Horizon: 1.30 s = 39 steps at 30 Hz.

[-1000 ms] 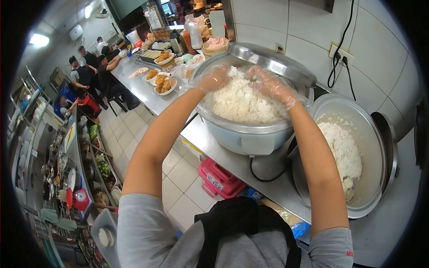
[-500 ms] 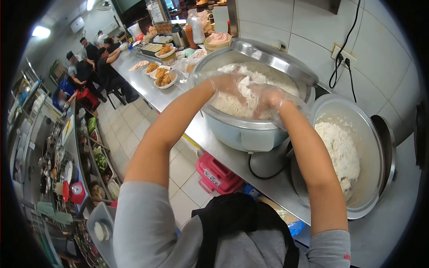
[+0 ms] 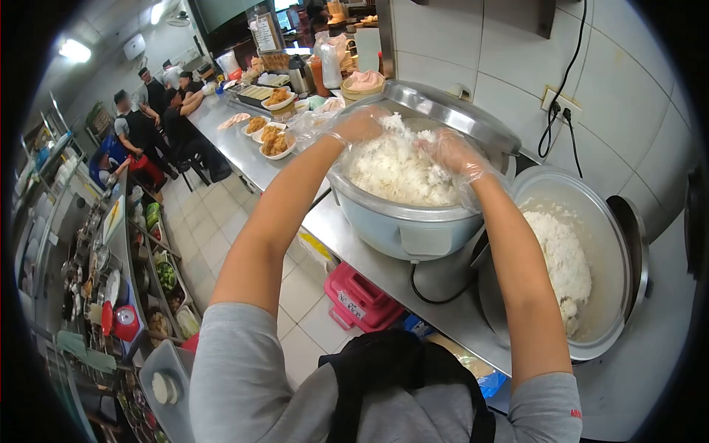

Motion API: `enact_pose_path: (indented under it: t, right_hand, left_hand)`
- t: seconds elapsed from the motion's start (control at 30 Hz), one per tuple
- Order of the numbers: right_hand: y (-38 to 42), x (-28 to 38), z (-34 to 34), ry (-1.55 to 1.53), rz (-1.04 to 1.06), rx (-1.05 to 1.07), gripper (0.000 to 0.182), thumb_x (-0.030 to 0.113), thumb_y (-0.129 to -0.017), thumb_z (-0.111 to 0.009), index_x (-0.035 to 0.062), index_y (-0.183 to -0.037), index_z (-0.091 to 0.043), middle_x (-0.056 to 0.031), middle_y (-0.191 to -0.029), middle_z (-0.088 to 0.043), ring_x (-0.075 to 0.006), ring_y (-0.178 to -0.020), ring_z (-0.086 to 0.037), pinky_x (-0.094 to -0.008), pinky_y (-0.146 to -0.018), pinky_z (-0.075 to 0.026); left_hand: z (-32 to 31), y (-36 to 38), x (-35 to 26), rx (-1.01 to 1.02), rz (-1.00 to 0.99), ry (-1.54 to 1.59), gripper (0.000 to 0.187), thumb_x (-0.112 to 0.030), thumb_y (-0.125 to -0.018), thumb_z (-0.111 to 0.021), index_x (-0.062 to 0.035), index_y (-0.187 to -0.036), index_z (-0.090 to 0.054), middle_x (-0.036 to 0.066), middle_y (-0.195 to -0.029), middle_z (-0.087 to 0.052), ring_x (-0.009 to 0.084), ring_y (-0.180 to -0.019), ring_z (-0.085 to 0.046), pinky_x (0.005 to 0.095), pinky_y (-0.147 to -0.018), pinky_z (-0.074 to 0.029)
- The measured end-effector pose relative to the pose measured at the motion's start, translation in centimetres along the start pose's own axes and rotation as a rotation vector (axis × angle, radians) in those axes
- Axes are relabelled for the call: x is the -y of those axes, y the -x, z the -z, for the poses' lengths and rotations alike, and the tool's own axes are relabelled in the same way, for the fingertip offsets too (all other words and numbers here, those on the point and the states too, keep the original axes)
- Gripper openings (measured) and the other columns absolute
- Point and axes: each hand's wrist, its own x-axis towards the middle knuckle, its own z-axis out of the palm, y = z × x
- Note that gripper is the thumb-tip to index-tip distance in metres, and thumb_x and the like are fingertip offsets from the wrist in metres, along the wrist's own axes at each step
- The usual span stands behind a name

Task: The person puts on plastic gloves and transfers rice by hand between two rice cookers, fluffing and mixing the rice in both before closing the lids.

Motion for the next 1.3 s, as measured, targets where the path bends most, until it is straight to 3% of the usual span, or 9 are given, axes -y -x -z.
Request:
enact_pose_path:
  t: [0.13, 0.2, 0.37, 0.4, 0.73, 0.9, 1.03, 1.13, 1.3]
  right_hand:
    - [-1.0, 0.6, -0.7, 0.181, -0.077, 0.077, 0.056, 0.043, -0.079, -0.055, -0.0025, -0.111, -0.049, -0.0214, -0.107, -0.055, -0.0335, -0.101, -0.051, -0.0362, -0.087, -0.04]
    - [-0.8, 0.7, -0.5, 0.249, -0.068, 0.071, 0.056, 0.043, -0.08, -0.054, -0.0016, -0.113, -0.048, -0.0205, -0.11, -0.054, -0.0329, -0.103, -0.05, -0.0352, -0.088, -0.04]
    - [-1.4, -3.5, -2.0, 0.159, 0.26, -0.045, 0.046, 0.022, -0.08, -0.054, 0.0015, -0.12, -0.043, -0.0194, -0.118, -0.049, -0.0309, -0.109, -0.046, -0.0329, -0.093, -0.037]
    - [-0.9, -2.0, -0.5, -0.133, 0.123, 0.058, 0.042, 0.014, -0.078, -0.055, 0.0029, -0.117, -0.047, -0.0198, -0.112, -0.053, -0.0305, -0.103, -0.051, -0.0334, -0.089, -0.04]
    - [-0.5, 1.3, 1.7, 0.074, -0.029, 0.195, 0.032, 0.021, -0.069, -0.067, 0.0026, -0.094, -0.059, -0.0161, -0.094, -0.059, -0.0244, -0.089, -0.057, -0.0318, -0.081, -0.043]
    - [-0.3, -0.5, 1.8, 0.368, 0.01, 0.461, 0.083, 0.024, -0.05, -0.08, 0.0039, -0.121, -0.043, -0.0147, -0.098, -0.059, -0.025, -0.094, -0.055, -0.0316, -0.084, -0.042]
    - [-0.6, -3.3, 0.0, 0.241, -0.123, 0.555, 0.098, 0.017, -0.048, -0.079, 0.0025, -0.13, -0.03, -0.0157, -0.1, -0.058, -0.0246, -0.087, -0.059, -0.0317, -0.075, -0.046]
    - [-0.3, -3.0, -0.9, 0.266, -0.278, 0.442, 0.077, 0.01, -0.055, -0.072, 0.0002, -0.123, -0.04, -0.0141, -0.093, -0.06, -0.023, -0.07, -0.062, -0.0313, -0.06, -0.049]
    - [-0.7, -2.8, 1.1, -0.055, -0.215, 0.299, 0.047, 0.012, -0.063, -0.067, 0.0003, -0.107, -0.055, -0.0104, -0.075, -0.061, -0.0215, -0.052, -0.058, -0.0297, -0.048, -0.047]
  left_hand:
    - [-1.2, 0.3, -0.7, -0.138, 0.017, -0.075, 0.062, -0.05, -0.075, -0.057, -0.0099, -0.121, -0.047, 0.016, -0.124, -0.044, 0.0304, -0.114, -0.042, 0.0371, -0.096, -0.033]
    - [0.0, 0.8, -3.8, -0.088, 0.291, -0.112, 0.064, -0.053, -0.075, -0.052, -0.0073, -0.119, -0.047, 0.015, -0.126, -0.042, 0.0293, -0.118, -0.038, 0.0339, -0.098, -0.031]
    - [1.5, 0.6, -1.5, 0.075, 0.101, -0.176, 0.059, -0.043, -0.076, -0.055, -0.0051, -0.12, -0.045, 0.018, -0.12, -0.048, 0.0312, -0.112, -0.044, 0.0356, -0.094, -0.034]
    - [0.7, -0.1, -0.1, -0.001, -0.017, -0.204, 0.056, -0.04, -0.076, -0.056, -0.0042, -0.118, -0.046, 0.018, -0.117, -0.05, 0.0323, -0.108, -0.047, 0.0366, -0.091, -0.037]
    - [0.6, 0.6, -4.1, -0.214, 0.164, -0.147, 0.043, -0.036, -0.077, -0.057, -0.0028, -0.104, -0.052, 0.021, -0.101, -0.056, 0.0344, -0.098, -0.053, 0.0406, -0.082, -0.041]
    - [2.8, 1.1, -4.2, -0.03, 0.2, -0.115, 0.032, -0.02, -0.07, -0.058, -0.0001, -0.094, -0.053, 0.021, -0.09, -0.059, 0.032, -0.092, -0.057, 0.0401, -0.079, -0.043]
    - [2.9, 1.4, -3.1, -0.076, 0.17, -0.063, 0.028, -0.012, -0.068, -0.052, 0.0016, -0.093, -0.052, 0.021, -0.088, -0.059, 0.0319, -0.089, -0.058, 0.0401, -0.078, -0.044]
    - [2.2, 0.7, -2.1, -0.022, 0.284, 0.224, 0.031, -0.02, -0.072, -0.055, 0.0008, -0.094, -0.052, 0.022, -0.085, -0.059, 0.0329, -0.086, -0.058, 0.0403, -0.074, -0.044]
    - [2.4, 1.4, -4.9, -0.043, 0.055, -0.302, 0.056, -0.05, -0.075, -0.057, -0.0016, -0.103, -0.056, 0.017, -0.093, -0.06, 0.0293, -0.083, -0.059, 0.0379, -0.075, -0.046]
